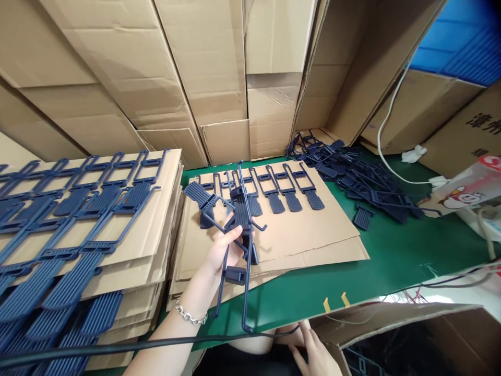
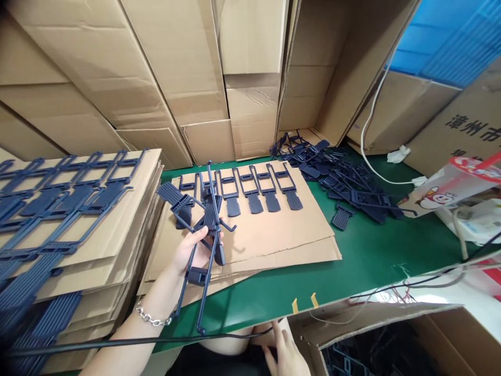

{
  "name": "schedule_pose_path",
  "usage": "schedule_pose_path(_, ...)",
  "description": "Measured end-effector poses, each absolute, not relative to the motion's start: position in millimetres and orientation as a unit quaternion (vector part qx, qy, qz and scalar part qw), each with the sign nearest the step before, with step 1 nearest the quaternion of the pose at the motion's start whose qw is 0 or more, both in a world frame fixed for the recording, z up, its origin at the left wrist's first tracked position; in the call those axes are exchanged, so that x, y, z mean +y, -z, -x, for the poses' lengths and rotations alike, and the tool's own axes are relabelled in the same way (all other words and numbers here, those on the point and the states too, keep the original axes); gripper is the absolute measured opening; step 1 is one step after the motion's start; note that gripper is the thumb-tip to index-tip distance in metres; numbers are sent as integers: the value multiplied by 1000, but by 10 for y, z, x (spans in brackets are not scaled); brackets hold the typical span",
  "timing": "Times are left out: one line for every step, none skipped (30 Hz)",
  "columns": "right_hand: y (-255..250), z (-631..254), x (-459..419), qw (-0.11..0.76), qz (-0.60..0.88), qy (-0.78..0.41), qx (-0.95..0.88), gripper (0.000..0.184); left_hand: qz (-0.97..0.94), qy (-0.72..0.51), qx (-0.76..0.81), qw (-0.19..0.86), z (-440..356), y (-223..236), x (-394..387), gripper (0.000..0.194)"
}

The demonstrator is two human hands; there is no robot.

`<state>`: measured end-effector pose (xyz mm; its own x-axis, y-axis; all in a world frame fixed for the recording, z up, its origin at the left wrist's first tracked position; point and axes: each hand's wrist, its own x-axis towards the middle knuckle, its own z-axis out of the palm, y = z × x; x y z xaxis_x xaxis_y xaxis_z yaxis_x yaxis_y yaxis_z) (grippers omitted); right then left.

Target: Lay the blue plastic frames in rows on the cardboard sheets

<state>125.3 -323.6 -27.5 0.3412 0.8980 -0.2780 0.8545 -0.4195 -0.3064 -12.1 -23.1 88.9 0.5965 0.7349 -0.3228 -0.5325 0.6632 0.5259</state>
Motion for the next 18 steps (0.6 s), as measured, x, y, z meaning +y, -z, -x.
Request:
schedule_pose_path(378,-1215,-3223,43,802,-183,-567,34,-189,-364,264,873,119,-890,-233,59)
schedule_pose_path(446,-1169,-3187,38,789,-164,-591,29,-188,-364,263,873,117,-893,-237,59)
schedule_pose_path(480,-1115,-3132,41,782,-145,-605,26,-188,-362,262,875,116,-897,-242,59)
schedule_pose_path(487,-1052,-3064,54,781,-126,-610,26,-188,-361,260,875,114,-902,-248,59)
schedule_pose_path(475,-981,-2989,76,782,-110,-608,27,-189,-361,259,876,115,-907,-254,59)
schedule_pose_path(454,-901,-2911,102,783,-100,-606,29,-191,-360,258,876,116,-913,-260,58)
schedule_pose_path(435,-811,-2835,126,778,-97,-607,29,-194,-360,257,876,118,-918,-265,58)
schedule_pose_path(424,-714,-2765,148,769,-100,-614,28,-196,-361,256,875,120,-922,-271,57)
schedule_pose_path(427,-610,-2700,166,755,-106,-626,28,-198,-362,254,875,123,-926,-276,57)
schedule_pose_path(446,-502,-2643,183,735,-115,-642,29,-199,-363,251,875,126,-929,-281,57)
schedule_pose_path(481,-394,-2596,200,717,-118,-658,32,-200,-362,247,876,128,-931,-286,56)
schedule_pose_path(528,-289,-2559,223,701,-108,-669,34,-199,-363,245,877,130,-934,-292,56)
schedule_pose_path(580,-192,-2534,251,687,-88,-676,36,-198,-363,244,877,131,-936,-297,56)
schedule_pose_path(631,-105,-2521,279,676,-61,-680,36,-197,-363,245,877,132,-939,-303,56)
schedule_pose_path(673,-31,-2520,297,667,-36,-682,37,-196,-362,246,877,132,-942,-308,57)
schedule_pose_path(701,29,-2527,303,663,-16,-684,39,-195,-362,247,877,132,-946,-313,58)
schedule_pose_path(714,75,-2535,295,664,-3,-687,40,-195,-361,247,878,131,-950,-318,60)
schedule_pose_path(710,111,-2538,273,665,-4,-695,40,-196,-360,247,878,130,-953,-322,61)
